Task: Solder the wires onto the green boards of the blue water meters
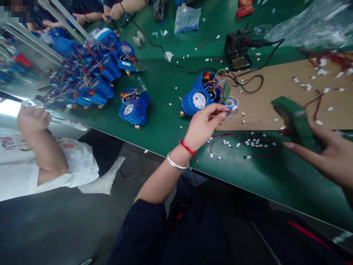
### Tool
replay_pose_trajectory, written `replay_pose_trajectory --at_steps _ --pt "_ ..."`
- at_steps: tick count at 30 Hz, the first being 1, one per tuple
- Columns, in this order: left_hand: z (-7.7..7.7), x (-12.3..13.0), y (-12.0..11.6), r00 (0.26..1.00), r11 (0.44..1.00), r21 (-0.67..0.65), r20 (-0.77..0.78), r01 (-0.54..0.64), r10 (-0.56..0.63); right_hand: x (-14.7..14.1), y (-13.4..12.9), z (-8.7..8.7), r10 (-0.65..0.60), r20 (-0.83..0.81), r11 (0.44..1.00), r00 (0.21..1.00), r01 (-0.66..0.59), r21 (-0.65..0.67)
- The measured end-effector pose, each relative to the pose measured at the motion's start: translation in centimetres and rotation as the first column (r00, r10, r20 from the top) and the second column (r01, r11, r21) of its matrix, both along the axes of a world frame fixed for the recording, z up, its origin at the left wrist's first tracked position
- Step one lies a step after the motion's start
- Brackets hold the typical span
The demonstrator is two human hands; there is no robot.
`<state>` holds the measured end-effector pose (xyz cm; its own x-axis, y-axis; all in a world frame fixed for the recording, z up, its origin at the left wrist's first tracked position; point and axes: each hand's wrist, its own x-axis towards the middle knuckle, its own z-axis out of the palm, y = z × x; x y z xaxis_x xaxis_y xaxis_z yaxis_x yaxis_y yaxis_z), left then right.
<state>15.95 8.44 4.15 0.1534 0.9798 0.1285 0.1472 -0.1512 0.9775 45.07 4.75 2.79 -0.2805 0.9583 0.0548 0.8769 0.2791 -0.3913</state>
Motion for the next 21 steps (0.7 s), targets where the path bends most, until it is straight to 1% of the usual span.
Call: replay_pose_trajectory --at_steps 3,5,7,9,10,11,12,13,14,15,16,17,18,19,21 --pt "-0.1 -0.3 0.0 1.0 1.0 0.002 0.01 0.007 -0.007 1.7 0.9 -2.5 0.116 0.106 0.99 0.988 -0.123 0.069" --pt "-0.2 -0.7 0.0 1.0 1.0 0.001 0.024 0.013 -0.013 2.6 1.0 -3.5 0.162 0.173 0.978 0.972 -0.182 0.102" --pt "-0.3 -0.9 0.0 0.999 1.0 -0.007 0.032 0.015 -0.015 2.6 0.5 -3.4 0.173 0.174 0.97 0.969 -0.198 0.14" --pt "-0.2 -1.1 0.1 0.999 1.0 -0.018 0.032 0.019 -0.019 1.1 -0.6 -2.1 0.215 0.084 0.96 0.973 -0.226 0.163" --pt "-0.2 -1.1 0.1 0.999 0.999 -0.022 0.031 0.023 -0.023 -0.4 -1.5 -1.3 0.268 0.017 0.951 0.963 -0.268 0.153" --pt "-0.1 -1.0 0.1 0.999 0.999 -0.026 0.03 0.027 -0.026 -2.3 -2.5 -0.6 0.347 -0.065 0.935 0.936 -0.34 0.102" --pt "0.0 -1.0 0.1 0.999 0.999 -0.03 0.029 0.029 -0.028 -4.6 -3.7 -0.2 0.461 -0.145 0.887 0.876 -0.461 0.036" --pt "0.0 -1.0 0.1 0.999 0.999 -0.033 0.029 0.029 -0.028 -7.2 -4.8 -0.2 0.587 -0.231 0.79 0.776 -0.612 -0.048" --pt "0.1 -0.9 0.0 0.999 0.999 -0.035 0.03 0.026 -0.025 -10.0 -6.0 -0.8 0.681 -0.326 0.646 0.656 -0.748 -0.154" --pt "0.1 -0.9 0.0 0.999 0.999 -0.036 0.033 0.022 -0.021 -12.8 -7.1 -1.8 0.731 -0.393 0.512 0.558 -0.829 -0.225" --pt "0.1 -0.9 -0.1 0.999 0.999 -0.039 0.037 0.018 -0.017 -15.5 -8.1 -3.2 0.759 -0.382 0.466 0.527 -0.85 -0.246" --pt "0.1 -0.9 -0.1 0.999 0.999 -0.045 0.041 0.018 -0.016 -18.0 -8.9 -4.8 0.782 -0.294 0.486 0.549 -0.833 -0.263" --pt "0.0 -0.9 -0.1 0.999 0.998 -0.052 0.045 0.021 -0.019 -20.0 -9.6 -6.6 0.799 -0.172 0.52 0.577 -0.805 -0.285" --pt "-0.2 -0.9 -0.2 0.998 0.998 -0.059 0.05 0.025 -0.022 -21.6 -10.1 -8.2 0.811 -0.065 0.539 0.581 -0.786 -0.303" --pt "-0.5 -0.9 -0.2 0.998 0.997 -0.069 0.06 0.035 -0.03 -23.6 -10.7 -10.8 0.801 0.005 0.565 0.598 -0.754 -0.335"
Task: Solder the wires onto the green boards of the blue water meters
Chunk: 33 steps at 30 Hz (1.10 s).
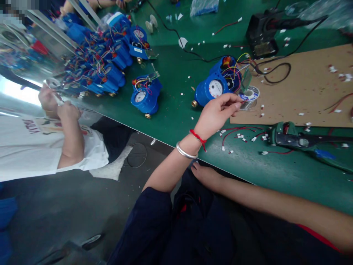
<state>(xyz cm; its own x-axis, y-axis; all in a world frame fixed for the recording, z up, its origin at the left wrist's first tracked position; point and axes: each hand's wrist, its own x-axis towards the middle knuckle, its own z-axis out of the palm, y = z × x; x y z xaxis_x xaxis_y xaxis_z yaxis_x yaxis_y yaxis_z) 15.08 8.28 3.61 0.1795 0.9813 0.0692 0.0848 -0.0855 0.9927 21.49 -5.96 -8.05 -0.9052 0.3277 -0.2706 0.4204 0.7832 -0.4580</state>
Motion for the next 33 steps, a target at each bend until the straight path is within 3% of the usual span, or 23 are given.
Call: replay_pose_trajectory --at_steps 3,7,13,18,23,27,30,33 --pt "-0.5 0.0 0.1 1.0 1.0 -0.012 0.015 0.0 0.0 -0.6 -0.1 -1.6 0.005 0.038 1.0 0.999 -0.006 0.013" --pt "-0.8 -0.2 0.3 1.0 1.0 -0.031 0.023 -0.003 0.004 0.1 0.0 -1.3 -0.025 0.061 0.996 0.998 0.02 0.085" --pt "-1.2 -0.5 0.3 0.999 1.0 -0.013 0.051 -0.012 0.013 0.9 -0.3 -1.7 -0.168 0.131 0.973 0.977 0.143 0.181" --pt "-1.2 -0.4 0.2 0.997 0.999 -0.015 0.068 -0.033 0.034 0.2 -0.7 -2.4 -0.193 0.149 0.975 0.97 0.173 0.136" --pt "-0.7 -0.2 0.3 0.999 0.998 -0.036 0.03 -0.044 0.046 -0.1 -0.4 -1.6 -0.246 0.115 0.968 0.962 0.238 0.08" --pt "-0.3 -0.4 0.2 0.998 0.997 -0.04 -0.005 -0.059 0.059 1.1 0.0 1.5 -0.216 0.051 0.968 0.975 0.221 -0.117" --pt "-0.1 -0.8 0.0 0.996 0.995 -0.048 -0.032 -0.084 0.082 4.1 0.9 6.3 -0.168 -0.022 0.965 0.986 0.16 -0.206" --pt "0.0 -1.0 0.0 0.996 0.994 -0.065 -0.045 -0.085 0.082 9.4 3.7 12.1 -0.128 -0.168 0.934 0.977 0.062 -0.353"
